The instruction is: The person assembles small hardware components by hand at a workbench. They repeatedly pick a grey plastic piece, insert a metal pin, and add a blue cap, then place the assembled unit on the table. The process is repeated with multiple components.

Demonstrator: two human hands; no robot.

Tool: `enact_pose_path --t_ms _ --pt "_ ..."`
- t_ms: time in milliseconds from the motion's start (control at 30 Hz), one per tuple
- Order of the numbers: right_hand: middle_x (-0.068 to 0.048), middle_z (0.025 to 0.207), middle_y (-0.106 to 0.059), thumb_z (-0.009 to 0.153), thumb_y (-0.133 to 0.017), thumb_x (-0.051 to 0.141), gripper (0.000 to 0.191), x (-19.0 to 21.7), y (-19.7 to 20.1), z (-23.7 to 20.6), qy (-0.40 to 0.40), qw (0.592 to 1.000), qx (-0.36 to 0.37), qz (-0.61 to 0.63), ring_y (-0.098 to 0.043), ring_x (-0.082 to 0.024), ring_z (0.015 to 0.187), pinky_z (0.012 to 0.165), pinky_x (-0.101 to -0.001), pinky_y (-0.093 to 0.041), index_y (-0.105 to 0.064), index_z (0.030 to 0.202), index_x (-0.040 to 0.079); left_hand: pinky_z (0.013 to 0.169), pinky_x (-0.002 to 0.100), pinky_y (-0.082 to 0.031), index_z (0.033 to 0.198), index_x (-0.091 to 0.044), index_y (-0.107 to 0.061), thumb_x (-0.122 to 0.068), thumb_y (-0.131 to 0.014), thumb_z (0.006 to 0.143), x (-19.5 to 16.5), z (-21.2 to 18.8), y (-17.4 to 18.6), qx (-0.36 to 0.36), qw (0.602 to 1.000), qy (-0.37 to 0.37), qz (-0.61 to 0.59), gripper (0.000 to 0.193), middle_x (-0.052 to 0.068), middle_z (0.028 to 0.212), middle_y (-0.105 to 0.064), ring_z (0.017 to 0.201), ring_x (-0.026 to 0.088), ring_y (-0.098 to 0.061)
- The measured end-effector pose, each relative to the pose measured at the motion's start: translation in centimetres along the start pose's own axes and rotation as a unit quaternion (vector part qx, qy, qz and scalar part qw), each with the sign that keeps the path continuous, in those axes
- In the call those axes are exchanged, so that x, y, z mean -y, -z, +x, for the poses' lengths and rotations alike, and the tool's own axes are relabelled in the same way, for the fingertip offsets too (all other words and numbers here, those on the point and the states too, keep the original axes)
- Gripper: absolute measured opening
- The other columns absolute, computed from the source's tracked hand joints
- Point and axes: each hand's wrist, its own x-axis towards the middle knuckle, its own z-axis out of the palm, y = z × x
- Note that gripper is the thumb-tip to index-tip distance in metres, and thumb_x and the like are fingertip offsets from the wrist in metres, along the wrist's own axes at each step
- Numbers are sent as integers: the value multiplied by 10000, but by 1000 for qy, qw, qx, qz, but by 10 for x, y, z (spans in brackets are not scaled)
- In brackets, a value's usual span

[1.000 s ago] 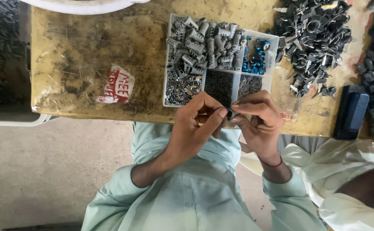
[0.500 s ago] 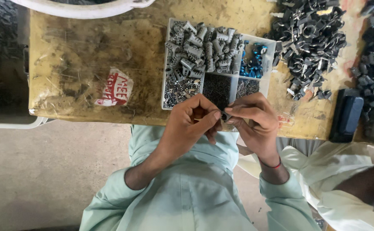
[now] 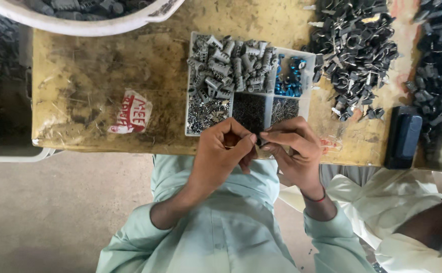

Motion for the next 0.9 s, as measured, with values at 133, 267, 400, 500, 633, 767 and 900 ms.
enact_pose_path --t_ms 133,267,400,500,633,767,900 --pt "-88 1070 -658 822 -847 -34 308 6 4 1 1 1000 -5 -20 -671 -188 966 826 -290 -553 -728 1092 56 504 220 -477 963 -4 -559 -77 -622 1035 5 -8 -16 -35 998 -35 29 121 33 799 -664 626 47 -575" --pt "-75 1051 -674 831 -852 -34 289 12 4 -2 -3 998 -19 -52 -690 -171 936 804 -274 -568 -743 1082 59 493 223 -428 1010 -20 -529 -105 -592 1070 8 -14 -20 -29 985 -99 140 122 2 774 -582 602 37 -515" --pt "-79 1058 -671 833 -853 -1 293 12 5 -4 2 999 -13 -42 -685 -184 946 827 -282 -557 -724 1089 58 475 218 -386 1030 -30 -500 -129 -548 1105 8 -13 -14 17 988 -101 118 133 1 752 -543 568 40 -472" --pt "-90 1073 -663 841 -846 15 292 9 4 -5 -11 1000 -11 -4 -667 -185 953 830 -279 -533 -706 1095 46 463 215 -404 1032 -41 -476 -144 -521 1106 10 -15 -15 20 997 -69 36 135 6 764 -550 560 48 -495" --pt "-100 1096 -658 868 -834 15 263 6 -5 -9 -32 997 -32 61 -643 -168 958 788 -248 -511 -696 1091 38 471 207 -398 1052 -44 -468 -158 -518 1119 15 -20 -17 4 995 -103 17 141 15 766 -558 560 48 -494" --pt "-100 1089 -662 855 -852 34 264 8 -9 -11 -30 996 -44 66 -644 -163 948 770 -246 -516 -705 1074 38 472 206 -398 1056 -40 -475 -137 -541 1104 15 -22 -15 -4 995 -103 13 126 13 766 -559 558 45 -499" --pt "-87 1036 -679 826 -876 48 260 11 -9 -11 -7 999 -46 9 -666 -162 903 746 -253 -514 -713 1029 47 477 198 -387 1062 -36 -505 -105 -580 1089 9 -28 -12 -8 994 -103 47 106 12 732 -565 552 38 -490"
